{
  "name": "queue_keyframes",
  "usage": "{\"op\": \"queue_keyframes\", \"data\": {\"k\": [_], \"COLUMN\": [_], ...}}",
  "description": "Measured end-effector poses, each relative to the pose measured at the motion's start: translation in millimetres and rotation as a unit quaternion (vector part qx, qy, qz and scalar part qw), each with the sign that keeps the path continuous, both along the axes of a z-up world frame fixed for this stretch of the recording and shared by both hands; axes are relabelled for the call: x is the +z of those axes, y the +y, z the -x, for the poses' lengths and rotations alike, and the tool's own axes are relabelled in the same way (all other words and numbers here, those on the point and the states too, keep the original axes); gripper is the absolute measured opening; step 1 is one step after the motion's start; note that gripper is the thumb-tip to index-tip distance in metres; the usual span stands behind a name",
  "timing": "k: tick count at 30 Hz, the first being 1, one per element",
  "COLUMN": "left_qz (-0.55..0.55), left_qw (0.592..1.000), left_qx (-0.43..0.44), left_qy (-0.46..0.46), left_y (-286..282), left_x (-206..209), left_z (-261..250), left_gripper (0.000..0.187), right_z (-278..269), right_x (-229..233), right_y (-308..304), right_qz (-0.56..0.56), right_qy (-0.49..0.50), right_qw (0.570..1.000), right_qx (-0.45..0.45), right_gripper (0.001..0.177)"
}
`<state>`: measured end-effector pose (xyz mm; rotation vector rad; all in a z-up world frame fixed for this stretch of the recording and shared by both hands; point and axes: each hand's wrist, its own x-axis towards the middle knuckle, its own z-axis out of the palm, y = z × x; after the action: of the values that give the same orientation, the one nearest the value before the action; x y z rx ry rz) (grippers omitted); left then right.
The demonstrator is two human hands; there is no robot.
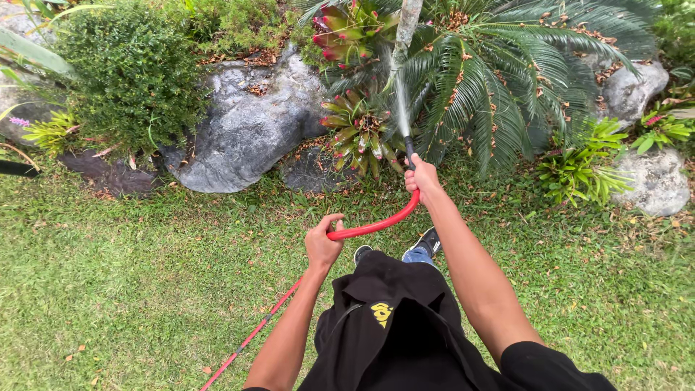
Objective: The person waters various plants in a garden bed using a garden hose.
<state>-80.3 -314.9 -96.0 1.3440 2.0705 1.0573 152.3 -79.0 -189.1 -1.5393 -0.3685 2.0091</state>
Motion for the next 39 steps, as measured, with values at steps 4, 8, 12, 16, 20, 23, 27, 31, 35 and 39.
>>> {"op": "queue_keyframes", "data": {"k": [4,8,12,16,20,23,27,31,35,39], "left_qz": [-0.029,-0.028,-0.032,-0.048,-0.018,0.0,-0.021,-0.013,-0.01,-0.004], "left_qw": [0.999,1.0,0.999,0.999,0.999,0.998,0.995,0.994,0.991,0.99], "left_qx": [-0.013,0.004,0.002,-0.011,-0.037,-0.053,-0.091,-0.113,-0.135,-0.138], "left_qy": [0.003,0.009,0.007,0.009,0.02,0.015,0.02,-0.001,0.014,0.018], "left_y": [3,1,-4,-15,-15,-13,-6,-2,-1,4], "left_x": [2,3,1,-3,-3,-2,-1,5,9,10], "left_z": [3,5,8,8,3,-2,-13,-23,-29,-41], "left_gripper": [0.014,0.014,0.013,0.012,0.014,0.014,0.013,0.014,0.015,0.014], "right_z": [4,10,11,1,-22,-38,-60,-74,-83,-96], "right_x": [13,21,4,-30,-48,-51,-52,-52,-40,-10], "right_y": [-1,0,-9,-28,-61,-75,-79,-81,-85,-82], "right_qz": [0.032,0.0,0.037,0.067,0.09,0.09,0.071,0.076,0.059,-0.018], "right_qy": [-0.004,-0.005,-0.003,0.018,0.041,0.041,0.04,0.065,0.084,0.057], "right_qw": [0.998,1.0,0.997,0.996,0.995,0.994,0.993,0.993,0.992,0.985], "right_qx": [0.045,0.015,0.064,0.056,0.027,-0.052,-0.089,-0.062,-0.079,-0.162], "right_gripper": [0.035,0.034,0.035,0.037,0.038,0.036,0.035,0.035,0.037,0.037]}}
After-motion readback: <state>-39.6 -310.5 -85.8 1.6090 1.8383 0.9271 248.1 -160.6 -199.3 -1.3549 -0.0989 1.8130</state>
